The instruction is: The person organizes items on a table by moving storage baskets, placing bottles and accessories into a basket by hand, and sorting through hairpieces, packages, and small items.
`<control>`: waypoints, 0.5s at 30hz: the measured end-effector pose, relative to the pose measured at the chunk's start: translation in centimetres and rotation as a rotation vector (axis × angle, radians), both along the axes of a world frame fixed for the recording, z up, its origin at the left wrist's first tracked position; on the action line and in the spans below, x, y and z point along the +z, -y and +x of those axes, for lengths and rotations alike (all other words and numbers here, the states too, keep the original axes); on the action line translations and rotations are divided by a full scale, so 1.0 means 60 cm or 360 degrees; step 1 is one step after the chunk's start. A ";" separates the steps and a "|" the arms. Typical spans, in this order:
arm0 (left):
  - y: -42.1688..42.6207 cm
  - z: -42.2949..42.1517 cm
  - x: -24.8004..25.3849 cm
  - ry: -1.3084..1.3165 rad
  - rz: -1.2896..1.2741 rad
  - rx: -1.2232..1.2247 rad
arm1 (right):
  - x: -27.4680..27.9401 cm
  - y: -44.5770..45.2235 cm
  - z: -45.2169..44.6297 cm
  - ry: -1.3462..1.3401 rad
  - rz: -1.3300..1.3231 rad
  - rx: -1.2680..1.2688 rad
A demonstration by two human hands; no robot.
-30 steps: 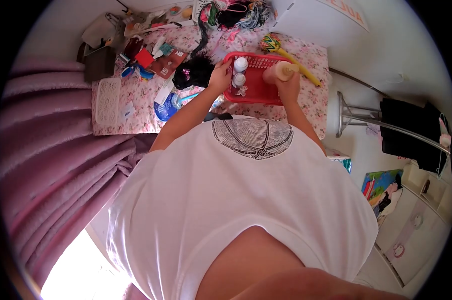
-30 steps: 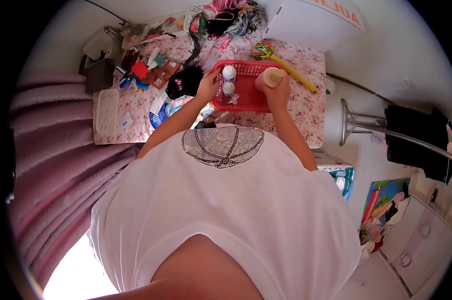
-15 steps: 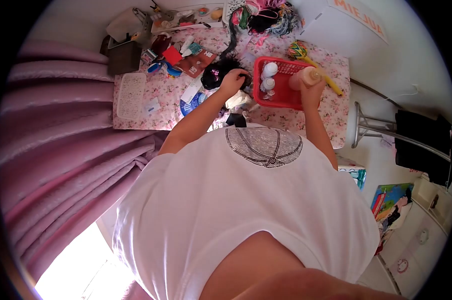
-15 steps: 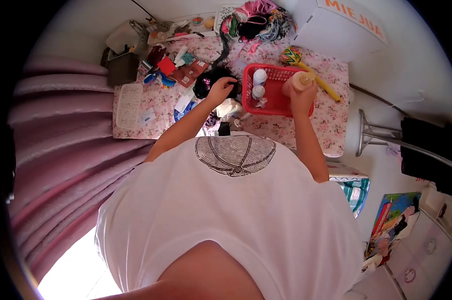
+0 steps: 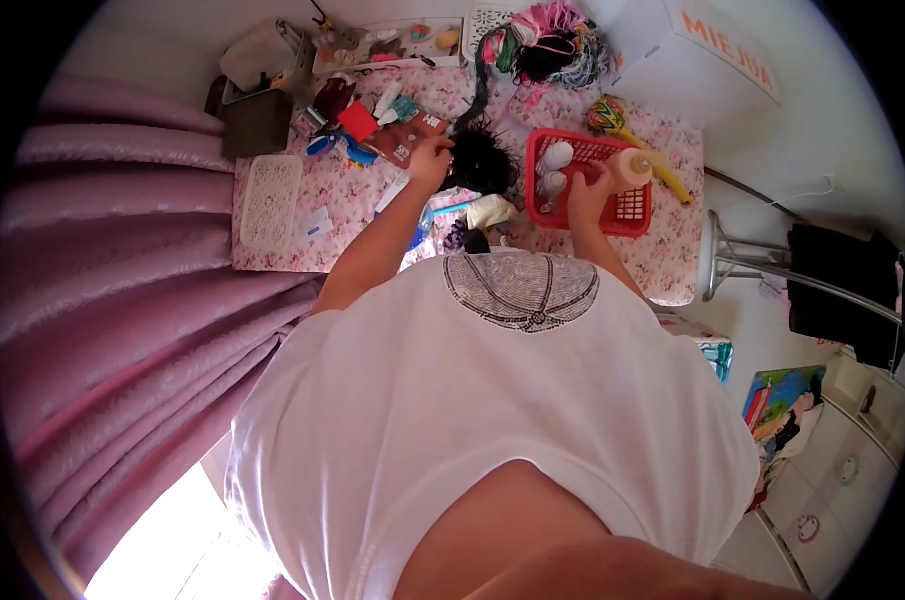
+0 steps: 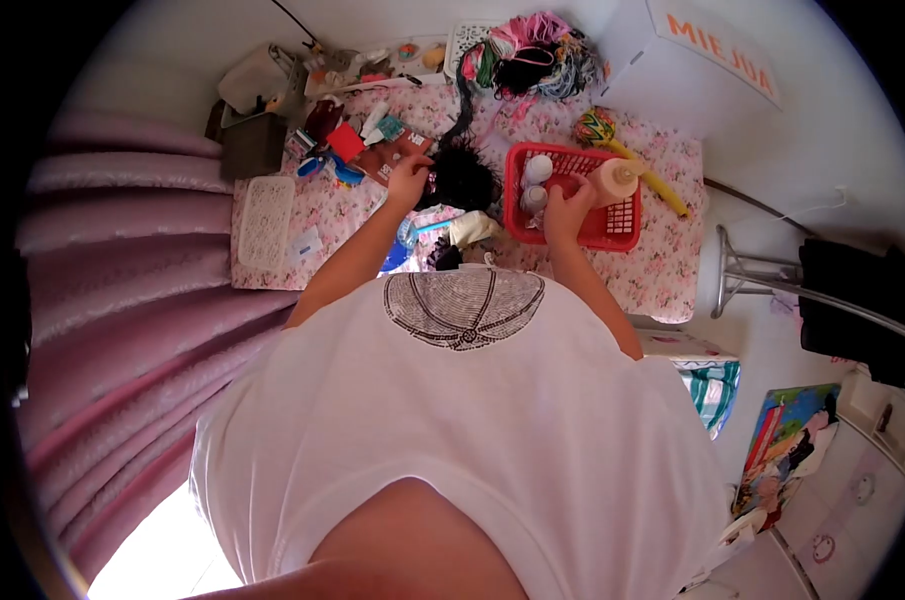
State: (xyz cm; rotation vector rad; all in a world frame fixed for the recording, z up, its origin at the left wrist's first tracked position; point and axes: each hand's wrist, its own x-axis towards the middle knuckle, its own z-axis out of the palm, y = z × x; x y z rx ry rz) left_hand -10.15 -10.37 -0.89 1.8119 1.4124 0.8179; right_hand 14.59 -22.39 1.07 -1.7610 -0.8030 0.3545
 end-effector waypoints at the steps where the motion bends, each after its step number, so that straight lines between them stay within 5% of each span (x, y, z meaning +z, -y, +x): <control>1: -0.013 -0.011 -0.006 -0.0054 0.0041 0.0056 | -0.003 -0.004 0.007 0.0082 -0.0017 0.0011; 15: -0.144 -0.072 -0.052 -0.0403 0.0087 0.0366 | -0.016 -0.031 0.026 -0.0189 -0.0132 0.0144</control>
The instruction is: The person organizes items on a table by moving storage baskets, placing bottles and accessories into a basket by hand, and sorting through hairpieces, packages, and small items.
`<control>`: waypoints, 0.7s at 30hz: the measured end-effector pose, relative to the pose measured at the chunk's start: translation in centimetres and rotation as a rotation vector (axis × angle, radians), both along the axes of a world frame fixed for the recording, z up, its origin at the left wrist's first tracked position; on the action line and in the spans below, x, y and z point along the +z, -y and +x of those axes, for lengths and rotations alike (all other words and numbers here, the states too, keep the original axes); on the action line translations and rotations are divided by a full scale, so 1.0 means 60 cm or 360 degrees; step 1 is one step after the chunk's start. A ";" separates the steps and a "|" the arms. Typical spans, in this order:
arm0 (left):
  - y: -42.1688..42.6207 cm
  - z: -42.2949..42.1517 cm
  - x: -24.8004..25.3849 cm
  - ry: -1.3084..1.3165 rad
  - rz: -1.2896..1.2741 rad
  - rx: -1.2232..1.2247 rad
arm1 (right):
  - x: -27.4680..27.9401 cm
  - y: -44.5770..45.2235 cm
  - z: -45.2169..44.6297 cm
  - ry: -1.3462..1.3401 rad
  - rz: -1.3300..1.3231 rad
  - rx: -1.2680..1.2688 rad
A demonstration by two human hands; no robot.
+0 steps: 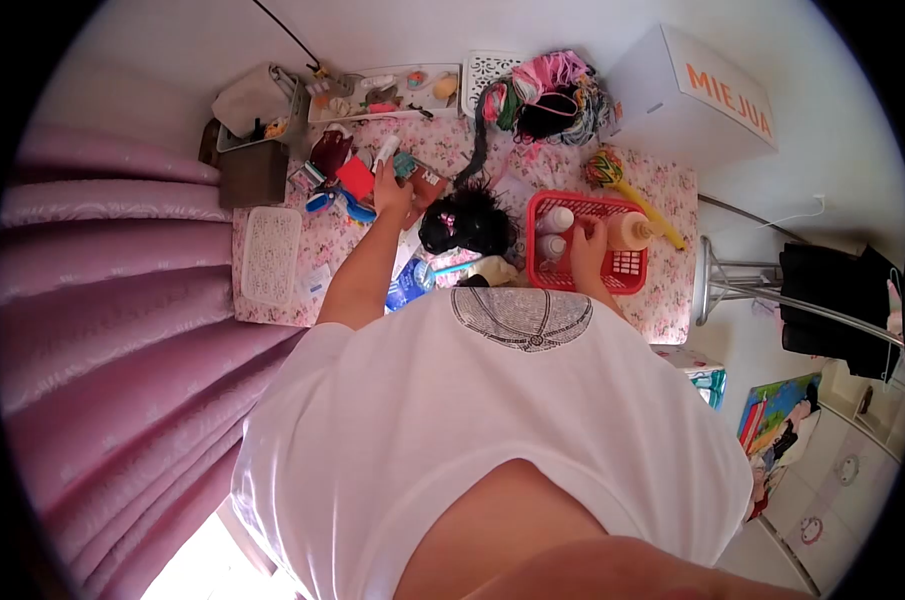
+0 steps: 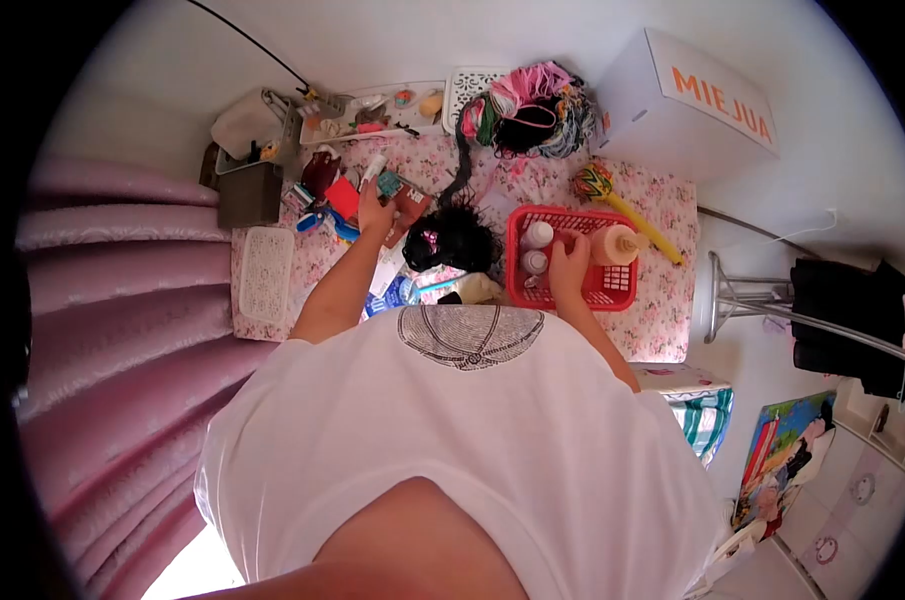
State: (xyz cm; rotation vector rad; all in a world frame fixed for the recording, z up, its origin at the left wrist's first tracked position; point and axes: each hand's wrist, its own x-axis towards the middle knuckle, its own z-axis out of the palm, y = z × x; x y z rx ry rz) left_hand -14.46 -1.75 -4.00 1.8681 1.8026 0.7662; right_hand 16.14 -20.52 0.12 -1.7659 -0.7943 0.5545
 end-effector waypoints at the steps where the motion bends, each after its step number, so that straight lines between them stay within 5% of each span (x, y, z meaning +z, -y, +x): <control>1: -0.008 -0.001 -0.001 -0.0044 -0.0078 -0.0031 | 0.002 -0.002 0.001 -0.0019 -0.0008 -0.0009; 14: -0.075 0.038 0.068 -0.0899 -0.0798 -0.0195 | -0.032 0.009 0.017 -0.0150 -0.0114 0.0035; 17: -0.052 0.039 0.037 -0.1056 -0.0379 -0.0261 | -0.031 0.008 0.017 -0.0173 -0.0081 0.0033; 21: -0.038 0.041 0.010 -0.0783 -0.0361 -0.0258 | -0.004 0.007 0.017 -0.0213 -0.0112 0.0057</control>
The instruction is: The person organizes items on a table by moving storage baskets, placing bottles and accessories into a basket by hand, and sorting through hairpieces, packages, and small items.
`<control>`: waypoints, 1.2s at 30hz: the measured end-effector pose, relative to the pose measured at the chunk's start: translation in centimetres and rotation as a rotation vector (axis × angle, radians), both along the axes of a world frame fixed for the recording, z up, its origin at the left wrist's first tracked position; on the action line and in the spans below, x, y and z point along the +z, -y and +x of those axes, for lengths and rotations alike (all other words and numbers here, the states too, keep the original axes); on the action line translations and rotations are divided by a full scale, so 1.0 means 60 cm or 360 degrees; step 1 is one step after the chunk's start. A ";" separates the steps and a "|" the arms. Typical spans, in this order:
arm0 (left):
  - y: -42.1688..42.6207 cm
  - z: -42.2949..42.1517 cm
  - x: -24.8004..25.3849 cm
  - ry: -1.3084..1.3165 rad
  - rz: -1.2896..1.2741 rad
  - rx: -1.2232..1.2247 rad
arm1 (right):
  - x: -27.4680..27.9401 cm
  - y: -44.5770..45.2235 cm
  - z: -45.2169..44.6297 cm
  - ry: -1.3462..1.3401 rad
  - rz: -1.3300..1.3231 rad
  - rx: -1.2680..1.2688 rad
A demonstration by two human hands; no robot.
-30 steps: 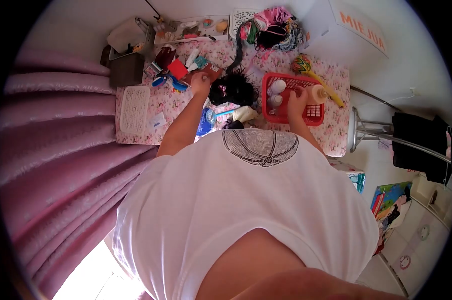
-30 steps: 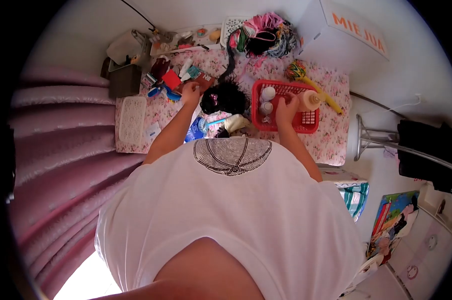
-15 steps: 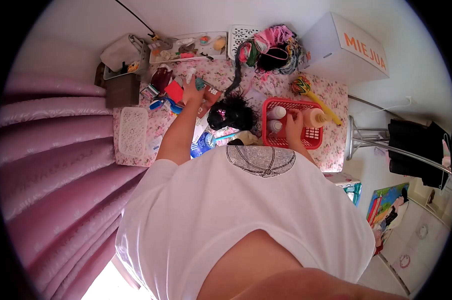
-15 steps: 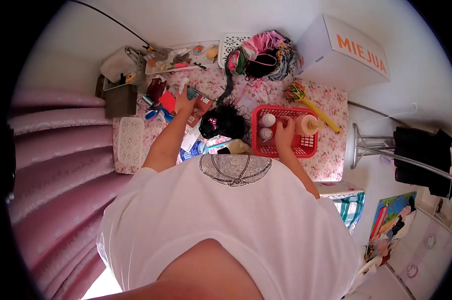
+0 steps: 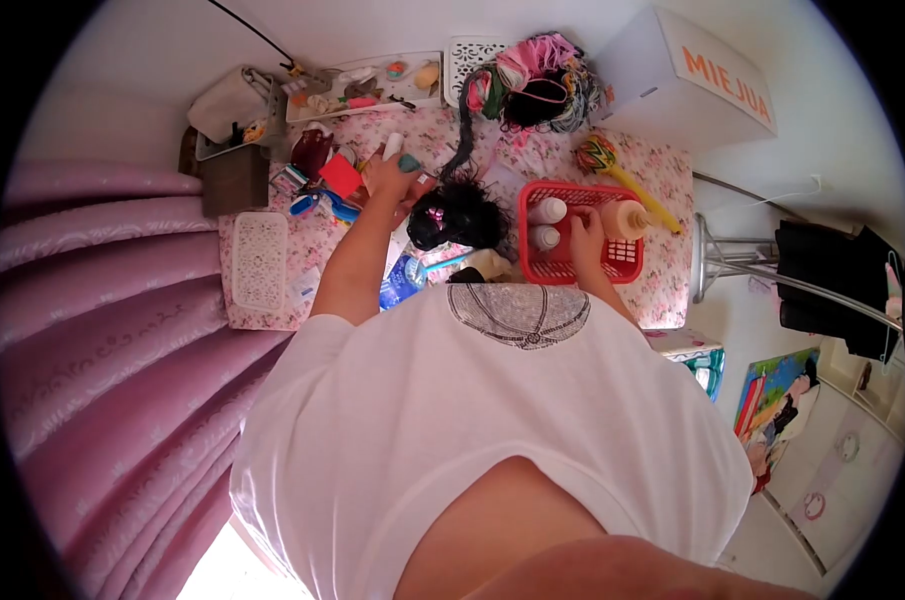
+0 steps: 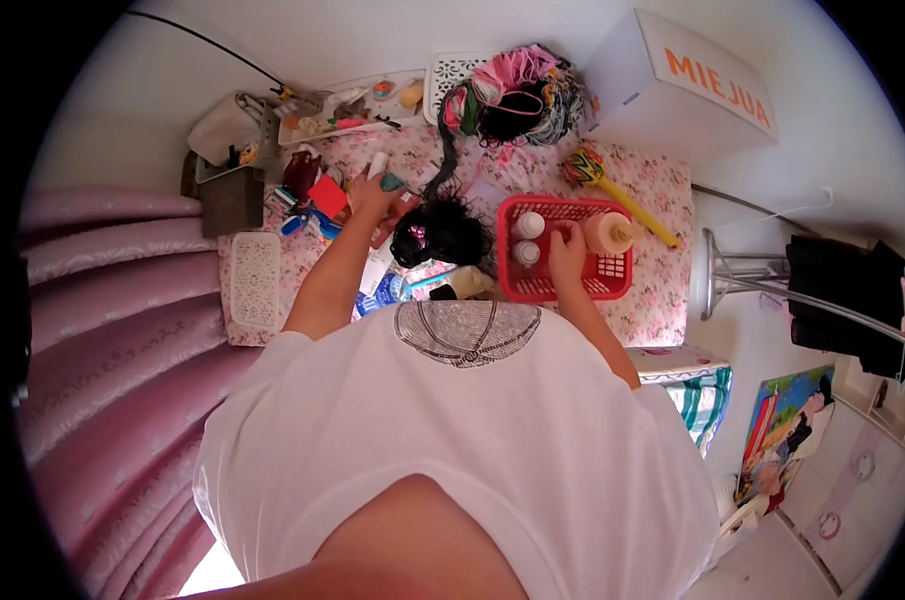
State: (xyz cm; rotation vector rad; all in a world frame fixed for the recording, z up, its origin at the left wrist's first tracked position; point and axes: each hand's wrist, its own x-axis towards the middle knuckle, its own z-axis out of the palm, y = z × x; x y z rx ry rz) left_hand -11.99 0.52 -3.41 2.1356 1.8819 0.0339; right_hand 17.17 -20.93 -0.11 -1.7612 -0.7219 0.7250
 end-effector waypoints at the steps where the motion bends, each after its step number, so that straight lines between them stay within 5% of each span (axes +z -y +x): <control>1: 0.013 0.008 0.005 0.0125 0.0030 0.0047 | 0.005 0.000 0.000 0.0040 0.0002 0.0016; 5: 0.034 0.041 0.033 0.0688 -0.0179 -0.0128 | 0.032 -0.006 -0.004 0.0326 0.0112 0.0120; 8: 0.085 0.088 0.118 0.2164 -0.1261 0.0265 | 0.084 -0.022 -0.022 0.0838 0.0322 0.0333; 11: 0.134 0.126 0.231 0.2130 -0.1539 0.0001 | 0.175 -0.041 -0.062 0.1152 0.0499 0.0659; 14: 0.164 0.158 0.242 0.2020 -0.1623 -0.0419 | 0.192 -0.057 -0.078 0.1458 0.0542 0.0861; 19: 0.198 0.185 0.260 0.2107 -0.1624 -0.0252 | 0.135 -0.058 -0.021 0.1415 0.0580 0.1046; 23: 0.218 0.180 0.240 0.2352 -0.1644 0.0095 | 0.173 0.016 -0.006 0.1543 0.0316 0.0606; 26: 0.234 0.176 0.225 0.2382 -0.1609 0.0194 | 0.129 0.052 0.018 0.0726 -0.0018 0.0620; 36: 0.256 0.174 0.174 0.2339 -0.1638 0.0249 | -0.057 0.016 0.031 0.0476 -0.0179 0.0568</control>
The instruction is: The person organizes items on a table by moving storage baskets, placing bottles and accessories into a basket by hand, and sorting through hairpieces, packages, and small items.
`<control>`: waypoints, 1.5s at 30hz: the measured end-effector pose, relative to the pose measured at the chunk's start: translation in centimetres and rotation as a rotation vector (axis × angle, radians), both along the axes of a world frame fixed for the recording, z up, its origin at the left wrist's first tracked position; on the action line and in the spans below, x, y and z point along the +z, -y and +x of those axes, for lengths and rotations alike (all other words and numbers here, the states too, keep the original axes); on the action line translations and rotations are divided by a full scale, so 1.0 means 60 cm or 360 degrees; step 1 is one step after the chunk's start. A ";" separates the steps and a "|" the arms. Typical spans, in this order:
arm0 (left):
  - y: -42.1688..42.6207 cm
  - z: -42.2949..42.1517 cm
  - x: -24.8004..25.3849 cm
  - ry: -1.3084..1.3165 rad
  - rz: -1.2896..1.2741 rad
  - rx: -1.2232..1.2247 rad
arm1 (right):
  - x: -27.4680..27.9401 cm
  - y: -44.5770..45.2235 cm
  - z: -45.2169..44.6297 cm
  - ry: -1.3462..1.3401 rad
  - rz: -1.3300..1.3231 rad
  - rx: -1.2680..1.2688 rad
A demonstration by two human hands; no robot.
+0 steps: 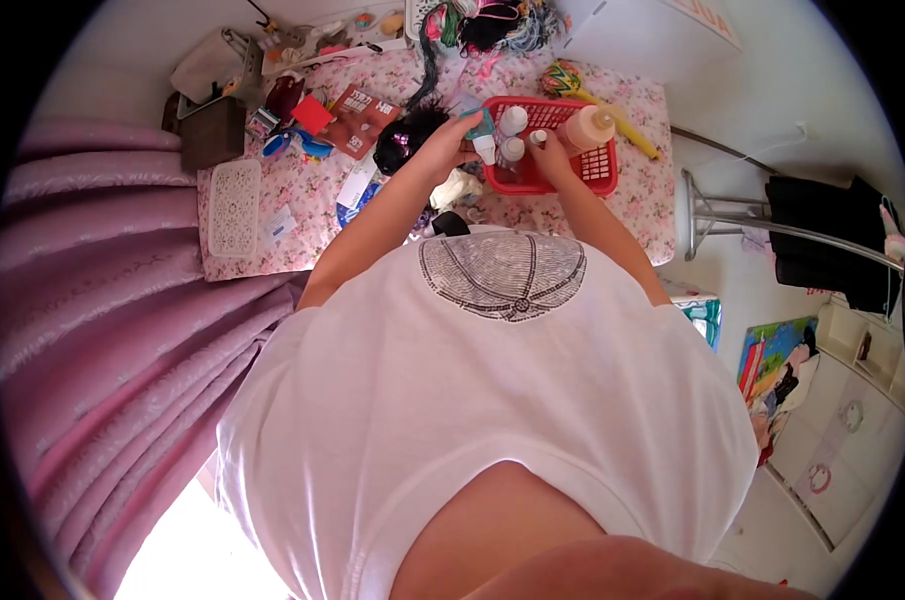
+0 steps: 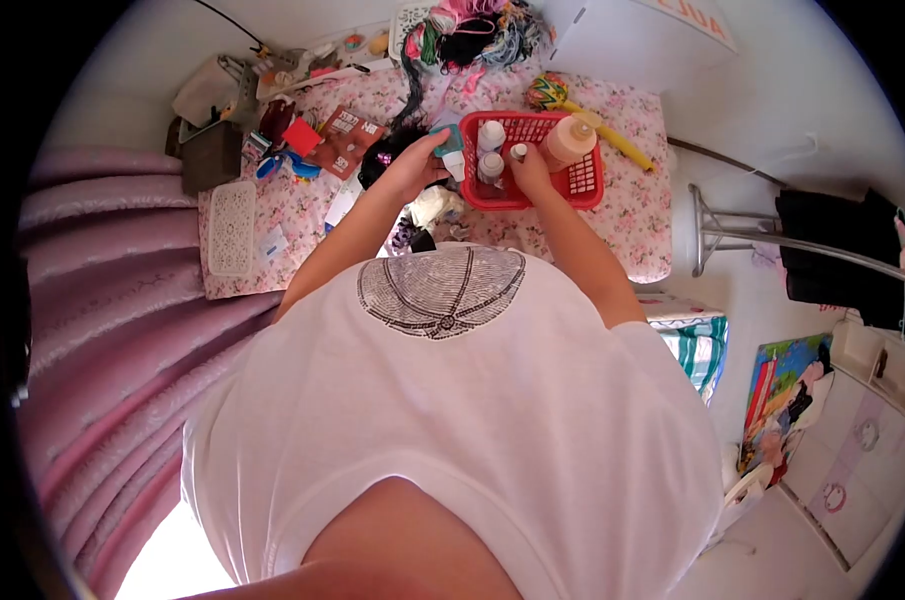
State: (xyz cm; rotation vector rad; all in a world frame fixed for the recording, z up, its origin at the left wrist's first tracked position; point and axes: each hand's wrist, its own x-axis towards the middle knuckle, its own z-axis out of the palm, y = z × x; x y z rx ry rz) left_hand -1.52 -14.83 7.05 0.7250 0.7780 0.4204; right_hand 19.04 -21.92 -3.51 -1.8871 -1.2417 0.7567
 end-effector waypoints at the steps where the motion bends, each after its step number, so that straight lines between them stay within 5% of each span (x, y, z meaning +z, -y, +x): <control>1: 0.003 -0.001 0.005 0.0046 -0.0031 -0.0001 | -0.020 -0.009 0.003 -0.0074 0.0025 0.0025; 6: 0.023 -0.004 0.003 0.0236 -0.0304 0.0058 | -0.046 -0.022 0.016 -0.0189 -0.0051 0.0018; 11: 0.033 0.004 0.014 0.0435 -0.0619 0.0008 | 0.118 0.025 -0.001 0.0296 -0.0125 0.0257; 14: 0.037 0.020 0.024 0.0546 -0.0613 -0.0094 | 0.208 0.045 -0.024 -0.0119 0.0010 0.0467; 15: 0.037 0.026 0.022 0.0582 -0.0582 -0.0135 | 0.234 0.051 -0.040 -0.0604 0.0131 0.0465; 19: 0.050 0.044 0.030 0.0456 -0.0389 -0.0325 | 0.233 0.055 -0.055 -0.1124 0.0355 0.0313; 22: 0.047 0.041 0.045 0.0020 -0.0092 -0.0343 | 0.225 0.065 -0.044 -0.0942 0.0392 0.0225; 27: 0.007 -0.022 -0.033 -0.0263 0.0194 0.0310 | 0.169 0.075 -0.004 0.0277 0.0091 0.0241; 30: 0.001 -0.065 -0.058 -0.0372 0.0286 0.0526 | 0.083 0.070 0.006 0.0391 -0.0224 0.0305; 35: -0.009 -0.116 -0.117 -0.0704 0.0408 0.0649 | 0.028 0.039 0.007 0.0314 -0.0083 0.0268; 42: -0.011 -0.155 -0.183 -0.0813 0.0830 0.0648 | 0.056 0.052 0.006 0.0504 0.0060 0.0181; 45: -0.004 -0.186 -0.233 -0.1221 0.1265 0.0313 | 0.113 0.066 -0.014 0.0498 0.0267 0.0083</control>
